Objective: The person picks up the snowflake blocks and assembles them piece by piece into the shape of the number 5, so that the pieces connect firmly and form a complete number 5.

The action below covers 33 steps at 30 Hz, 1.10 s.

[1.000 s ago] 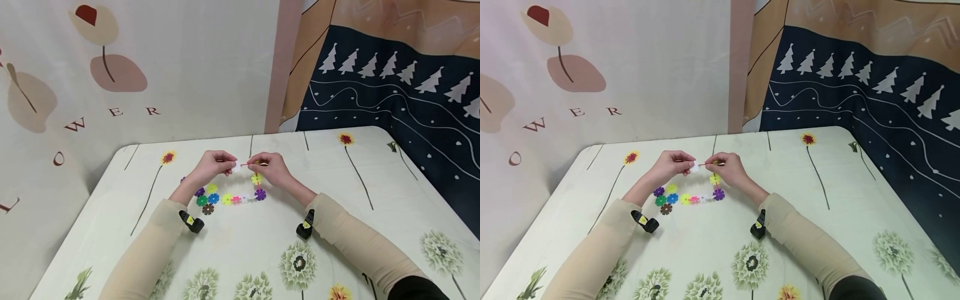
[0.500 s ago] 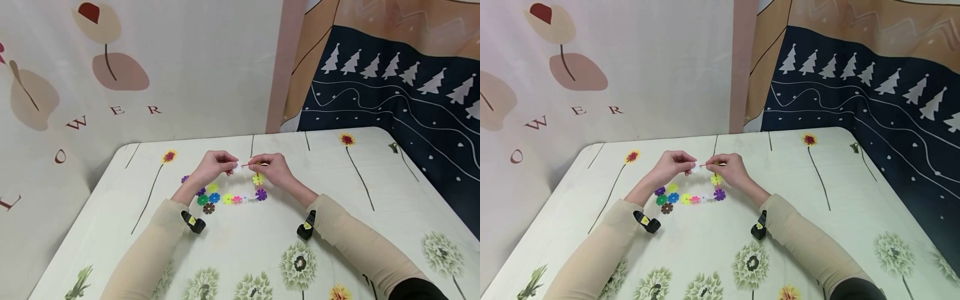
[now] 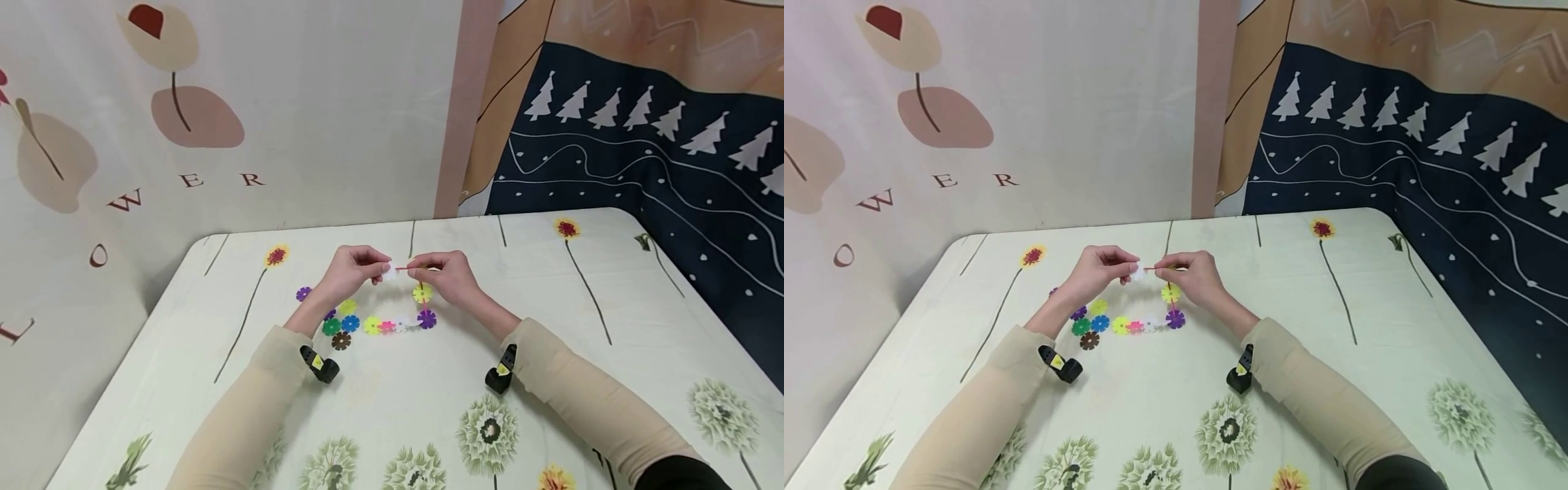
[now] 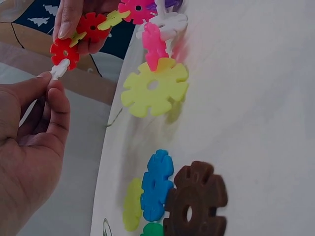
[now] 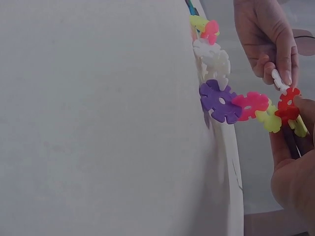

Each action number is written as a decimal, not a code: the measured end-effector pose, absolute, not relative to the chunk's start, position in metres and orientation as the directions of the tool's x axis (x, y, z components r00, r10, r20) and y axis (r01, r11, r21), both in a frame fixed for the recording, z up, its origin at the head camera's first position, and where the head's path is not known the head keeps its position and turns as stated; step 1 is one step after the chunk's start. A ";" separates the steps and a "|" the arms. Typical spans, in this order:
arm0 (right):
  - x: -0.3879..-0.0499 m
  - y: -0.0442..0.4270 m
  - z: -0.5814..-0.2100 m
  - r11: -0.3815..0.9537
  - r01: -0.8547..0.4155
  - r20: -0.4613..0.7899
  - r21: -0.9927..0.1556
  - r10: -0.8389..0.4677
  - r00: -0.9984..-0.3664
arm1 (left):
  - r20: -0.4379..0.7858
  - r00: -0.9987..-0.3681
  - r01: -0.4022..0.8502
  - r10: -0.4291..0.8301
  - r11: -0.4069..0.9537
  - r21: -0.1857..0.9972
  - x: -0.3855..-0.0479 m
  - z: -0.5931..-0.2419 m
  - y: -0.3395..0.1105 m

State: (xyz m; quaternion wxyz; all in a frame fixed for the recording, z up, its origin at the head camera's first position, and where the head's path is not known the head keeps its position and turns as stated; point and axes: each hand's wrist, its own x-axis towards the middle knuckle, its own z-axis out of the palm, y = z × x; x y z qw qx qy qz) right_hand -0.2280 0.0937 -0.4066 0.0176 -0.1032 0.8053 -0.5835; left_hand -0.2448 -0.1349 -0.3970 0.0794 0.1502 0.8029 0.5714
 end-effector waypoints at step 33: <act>-0.230 0.096 -0.409 0.289 -0.162 0.098 -0.943 -0.222 -0.970 | 0.021 -0.932 0.151 0.361 0.337 0.929 -0.249 -0.397 -0.133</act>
